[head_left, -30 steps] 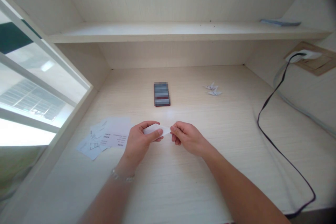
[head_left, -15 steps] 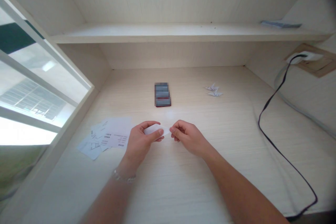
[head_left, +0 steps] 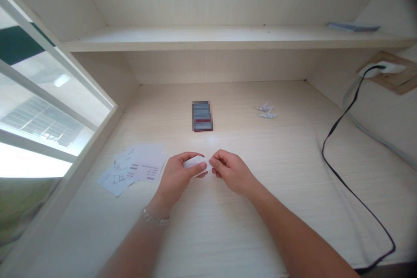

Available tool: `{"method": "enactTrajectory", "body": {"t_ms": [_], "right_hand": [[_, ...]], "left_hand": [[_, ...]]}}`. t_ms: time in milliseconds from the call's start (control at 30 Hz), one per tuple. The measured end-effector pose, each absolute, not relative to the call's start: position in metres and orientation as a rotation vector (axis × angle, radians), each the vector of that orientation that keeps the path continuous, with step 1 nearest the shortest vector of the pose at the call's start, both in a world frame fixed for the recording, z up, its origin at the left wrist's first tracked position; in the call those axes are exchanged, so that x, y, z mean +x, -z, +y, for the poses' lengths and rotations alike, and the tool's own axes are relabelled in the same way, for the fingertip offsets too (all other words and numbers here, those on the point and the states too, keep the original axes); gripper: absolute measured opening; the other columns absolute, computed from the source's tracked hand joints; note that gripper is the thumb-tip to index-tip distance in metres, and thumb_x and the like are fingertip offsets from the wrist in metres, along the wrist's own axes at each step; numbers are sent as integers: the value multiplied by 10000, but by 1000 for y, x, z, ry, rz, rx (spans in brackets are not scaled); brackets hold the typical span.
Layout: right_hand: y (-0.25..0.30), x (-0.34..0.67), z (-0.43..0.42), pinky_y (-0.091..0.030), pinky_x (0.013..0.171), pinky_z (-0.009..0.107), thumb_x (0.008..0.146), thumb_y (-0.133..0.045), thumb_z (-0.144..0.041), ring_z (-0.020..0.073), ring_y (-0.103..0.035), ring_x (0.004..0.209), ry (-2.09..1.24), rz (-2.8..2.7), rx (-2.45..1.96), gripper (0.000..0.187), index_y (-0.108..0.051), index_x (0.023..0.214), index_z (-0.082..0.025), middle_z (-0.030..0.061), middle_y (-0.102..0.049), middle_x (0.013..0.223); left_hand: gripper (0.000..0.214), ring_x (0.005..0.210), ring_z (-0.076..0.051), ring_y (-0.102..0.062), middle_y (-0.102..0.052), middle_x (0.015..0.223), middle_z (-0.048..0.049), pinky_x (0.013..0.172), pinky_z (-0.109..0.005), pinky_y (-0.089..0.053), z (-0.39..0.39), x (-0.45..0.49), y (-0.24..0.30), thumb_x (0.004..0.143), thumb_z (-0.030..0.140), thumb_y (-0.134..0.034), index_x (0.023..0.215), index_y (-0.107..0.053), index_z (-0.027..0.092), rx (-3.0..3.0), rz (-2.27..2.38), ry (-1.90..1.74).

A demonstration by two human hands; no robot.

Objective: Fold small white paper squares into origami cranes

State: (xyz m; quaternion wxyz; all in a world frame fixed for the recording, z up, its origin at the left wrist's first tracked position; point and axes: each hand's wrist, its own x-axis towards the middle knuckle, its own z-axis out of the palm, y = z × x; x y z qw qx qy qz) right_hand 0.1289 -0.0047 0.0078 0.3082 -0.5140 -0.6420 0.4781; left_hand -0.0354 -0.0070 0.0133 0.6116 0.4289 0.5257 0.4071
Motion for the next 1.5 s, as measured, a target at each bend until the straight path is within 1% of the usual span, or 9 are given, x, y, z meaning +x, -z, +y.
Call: {"method": "enactTrajectory", "body": {"t_ms": [133, 300, 400, 567, 700, 867, 1067, 1333, 1500], "right_hand": [[-10, 131, -5, -357, 522, 209, 851, -447, -286, 91, -505, 550, -1240, -1743, -1358, 204, -534, 700, -180, -14, -584, 620], [-11, 130, -5, -366, 545, 216, 835, -472, -280, 104, -526, 595, -1218, -1784, -1316, 149, -565, 767, -185, -12, -581, 646], [-11, 129, -5, -351, 532, 215, 828, -478, -267, 101, -502, 575, -1181, -1795, -1317, 137, -568, 764, -186, -21, -556, 616], [-8, 131, -4, -348, 506, 209, 825, -473, -263, 98, -496, 551, -1268, -1732, -1320, 139, -564, 762, -179, -23, -542, 600], [-6, 131, -3, -351, 501, 209, 824, -473, -274, 99, -495, 547, -1290, -1691, -1331, 149, -565, 761, -175, -20, -544, 600], [-5, 130, -3, -357, 519, 216, 819, -475, -280, 104, -506, 568, -1261, -1697, -1322, 156, -577, 769, -172, -12, -555, 621], [-9, 128, -4, -304, 485, 212, 786, -480, -244, 98, -443, 543, -1246, -1775, -1324, 146, -584, 716, -167, -16, -525, 596], [-3, 132, -1, -297, 469, 209, 652, -466, -142, 94, -409, 502, -1412, -1650, -1314, 86, -501, 580, -172, -42, -464, 511], [-4, 135, -2, -313, 475, 216, 630, -460, -137, 97, -417, 493, -1468, -1627, -1286, 79, -506, 574, -171, -39, -485, 500]], "left_hand": [[258, 708, -164, -594, -668, 769, -55, 673, -281, -480, -6, -38, -13, 695, 353, -651, 807, -669, 121, 1178, 1273, -886], [252, 741, -174, -581, -677, 765, -50, 697, -265, -433, -5, -39, -17, 715, 375, -623, 767, -683, 135, 1377, 1369, -868], [247, 724, -171, -578, -677, 749, -49, 679, -261, -430, -5, -38, -15, 711, 375, -628, 753, -683, 137, 1335, 1339, -864], [239, 653, -150, -574, -678, 739, -45, 606, -246, -425, -5, -37, -10, 746, 358, -594, 782, -681, 139, 1126, 1171, -870], [299, 609, -149, -573, -674, 700, -41, 559, -244, -414, -5, -38, -11, 780, 393, -534, 832, -684, 139, 1079, 1142, -861], [260, 718, -175, -592, -683, 775, -47, 666, -261, -433, -5, -38, -18, 740, 385, -579, 779, -679, 148, 1386, 1332, -852], [238, 712, -178, -596, -683, 737, -29, 683, -259, -426, -7, -34, -20, 744, 368, -555, 730, -683, 167, 1580, 1399, -826], [264, 610, -145, -540, -639, 667, -30, 552, -229, -394, -5, -39, -17, 714, 381, -584, 734, -665, 131, 1385, 1389, -804], [275, 579, -127, -511, -616, 653, -21, 525, -221, -370, -6, -44, -21, 704, 393, -599, 739, -654, 125, 1311, 1382, -827]]}}
